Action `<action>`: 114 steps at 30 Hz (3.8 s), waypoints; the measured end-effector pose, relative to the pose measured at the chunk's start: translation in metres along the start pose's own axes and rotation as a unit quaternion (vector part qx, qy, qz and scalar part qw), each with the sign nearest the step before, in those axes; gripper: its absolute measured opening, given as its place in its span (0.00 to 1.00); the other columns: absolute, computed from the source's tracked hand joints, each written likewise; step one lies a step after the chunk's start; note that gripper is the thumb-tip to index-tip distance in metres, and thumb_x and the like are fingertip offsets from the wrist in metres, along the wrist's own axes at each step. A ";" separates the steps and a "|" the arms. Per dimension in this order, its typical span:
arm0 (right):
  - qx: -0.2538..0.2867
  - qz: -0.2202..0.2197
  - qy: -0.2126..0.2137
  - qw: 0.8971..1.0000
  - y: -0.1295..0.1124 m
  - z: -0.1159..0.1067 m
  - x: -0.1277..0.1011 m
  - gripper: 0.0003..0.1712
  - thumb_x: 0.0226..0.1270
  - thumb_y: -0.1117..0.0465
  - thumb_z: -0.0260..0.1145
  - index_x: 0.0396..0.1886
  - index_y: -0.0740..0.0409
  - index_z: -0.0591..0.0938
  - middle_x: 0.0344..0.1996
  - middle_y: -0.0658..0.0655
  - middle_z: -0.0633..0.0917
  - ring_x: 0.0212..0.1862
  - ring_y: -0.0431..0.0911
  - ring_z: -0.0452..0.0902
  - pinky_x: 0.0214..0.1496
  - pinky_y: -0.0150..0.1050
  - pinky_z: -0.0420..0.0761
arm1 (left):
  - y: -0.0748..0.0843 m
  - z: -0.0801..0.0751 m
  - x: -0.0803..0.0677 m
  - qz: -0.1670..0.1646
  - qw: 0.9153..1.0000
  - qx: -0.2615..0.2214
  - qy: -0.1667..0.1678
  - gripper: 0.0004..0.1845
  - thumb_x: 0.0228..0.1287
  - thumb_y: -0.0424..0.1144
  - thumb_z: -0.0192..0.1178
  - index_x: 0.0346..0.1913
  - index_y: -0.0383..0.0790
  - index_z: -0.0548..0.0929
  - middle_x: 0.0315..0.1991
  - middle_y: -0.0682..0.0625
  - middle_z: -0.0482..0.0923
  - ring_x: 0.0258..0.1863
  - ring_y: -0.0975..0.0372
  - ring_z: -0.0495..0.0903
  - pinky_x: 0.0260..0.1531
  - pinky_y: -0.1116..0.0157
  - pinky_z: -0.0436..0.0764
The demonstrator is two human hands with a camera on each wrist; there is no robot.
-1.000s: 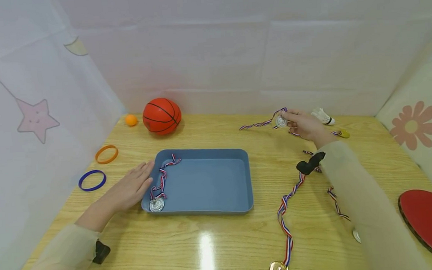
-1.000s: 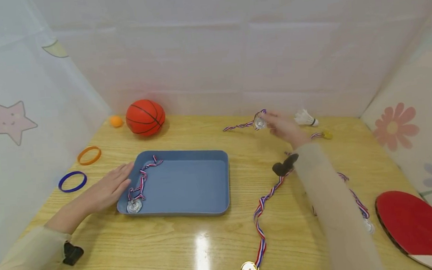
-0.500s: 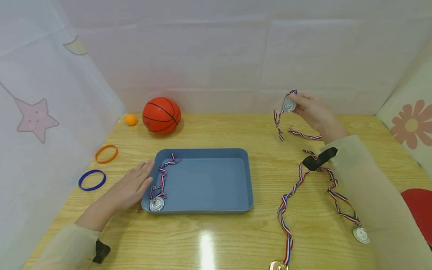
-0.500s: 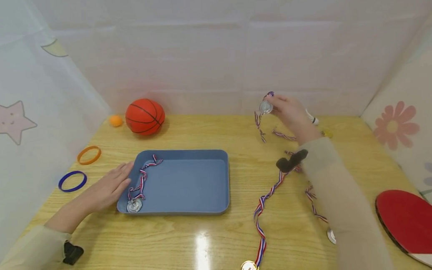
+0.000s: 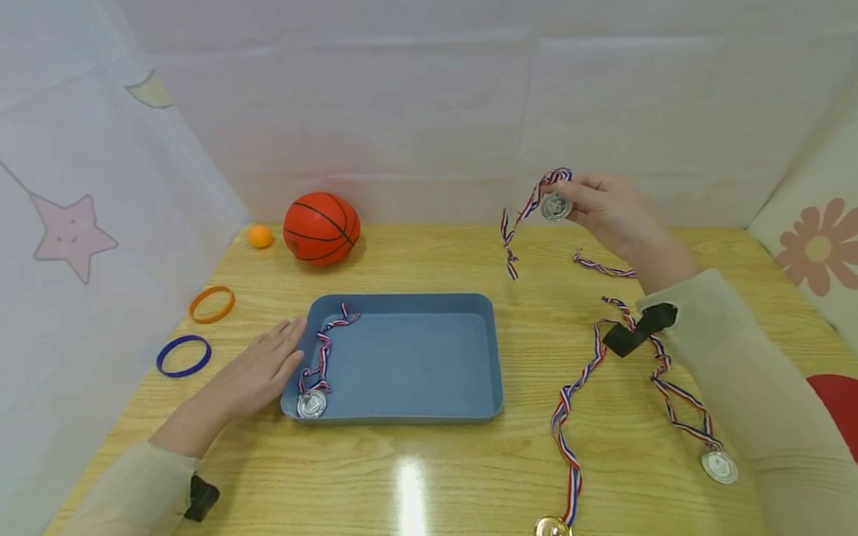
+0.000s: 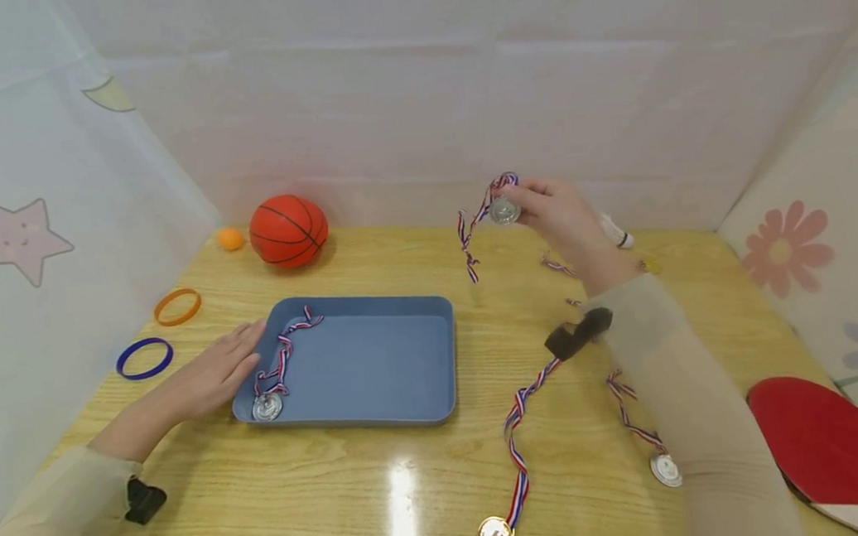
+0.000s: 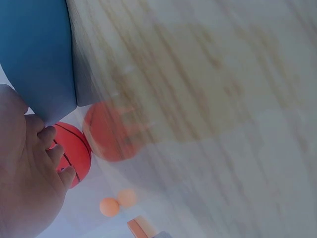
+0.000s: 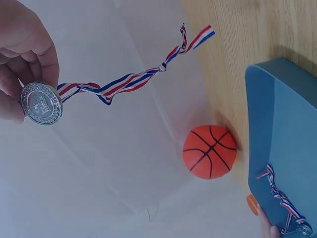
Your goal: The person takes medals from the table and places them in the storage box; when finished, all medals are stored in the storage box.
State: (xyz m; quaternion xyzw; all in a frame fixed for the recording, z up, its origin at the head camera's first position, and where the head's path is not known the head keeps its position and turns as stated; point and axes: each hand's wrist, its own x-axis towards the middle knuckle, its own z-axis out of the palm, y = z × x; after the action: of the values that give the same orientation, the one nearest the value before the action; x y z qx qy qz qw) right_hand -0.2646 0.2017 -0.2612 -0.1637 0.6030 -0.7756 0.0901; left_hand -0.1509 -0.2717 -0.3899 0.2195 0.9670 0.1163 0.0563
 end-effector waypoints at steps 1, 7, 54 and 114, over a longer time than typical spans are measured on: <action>-0.002 0.001 -0.008 1.000 0.000 0.005 -0.001 0.10 0.65 0.68 0.59 0.23 0.64 0.78 0.38 0.58 0.78 0.47 0.46 0.74 0.45 0.34 0.76 | 0.000 0.000 0.000 0.000 1.000 0.000 -0.001 0.29 0.74 0.44 0.37 0.70 0.30 0.48 0.70 0.38 0.46 0.68 0.44 0.43 0.63 0.45 0.47; -0.028 0.012 -0.040 0.999 0.002 0.035 -0.008 0.10 0.66 0.67 0.59 0.23 0.63 0.78 0.37 0.57 0.78 0.44 0.46 0.74 0.42 0.34 0.77 | 0.000 0.001 0.001 0.001 1.000 -0.001 -0.002 0.30 0.74 0.45 0.36 0.71 0.31 0.48 0.71 0.38 0.45 0.69 0.45 0.42 0.64 0.47 0.46; -0.229 0.205 -0.150 0.940 0.161 0.195 0.000 0.10 0.60 0.58 0.66 0.33 0.62 0.83 0.27 0.50 0.80 0.29 0.42 0.74 0.40 0.44 0.80 | 0.007 0.001 0.009 -0.005 1.000 0.002 -0.005 0.29 0.74 0.45 0.36 0.71 0.32 0.47 0.71 0.38 0.45 0.68 0.45 0.43 0.64 0.46 0.46; -0.275 0.190 -0.266 0.904 0.146 0.192 -0.013 0.18 0.59 0.67 0.65 0.51 0.65 0.79 0.28 0.66 0.82 0.23 0.50 0.77 0.29 0.46 0.82 | 0.006 0.000 0.006 -0.001 1.000 -0.001 0.000 0.30 0.75 0.46 0.35 0.70 0.30 0.49 0.70 0.37 0.46 0.68 0.44 0.44 0.64 0.46 0.47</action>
State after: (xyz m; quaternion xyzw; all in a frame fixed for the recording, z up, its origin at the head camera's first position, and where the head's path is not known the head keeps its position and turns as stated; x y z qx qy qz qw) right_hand -0.1911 -0.0050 -0.3618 -0.2649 0.7658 -0.4742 0.3442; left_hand -0.1540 -0.2632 -0.3887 0.2188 0.9671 0.1171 0.0569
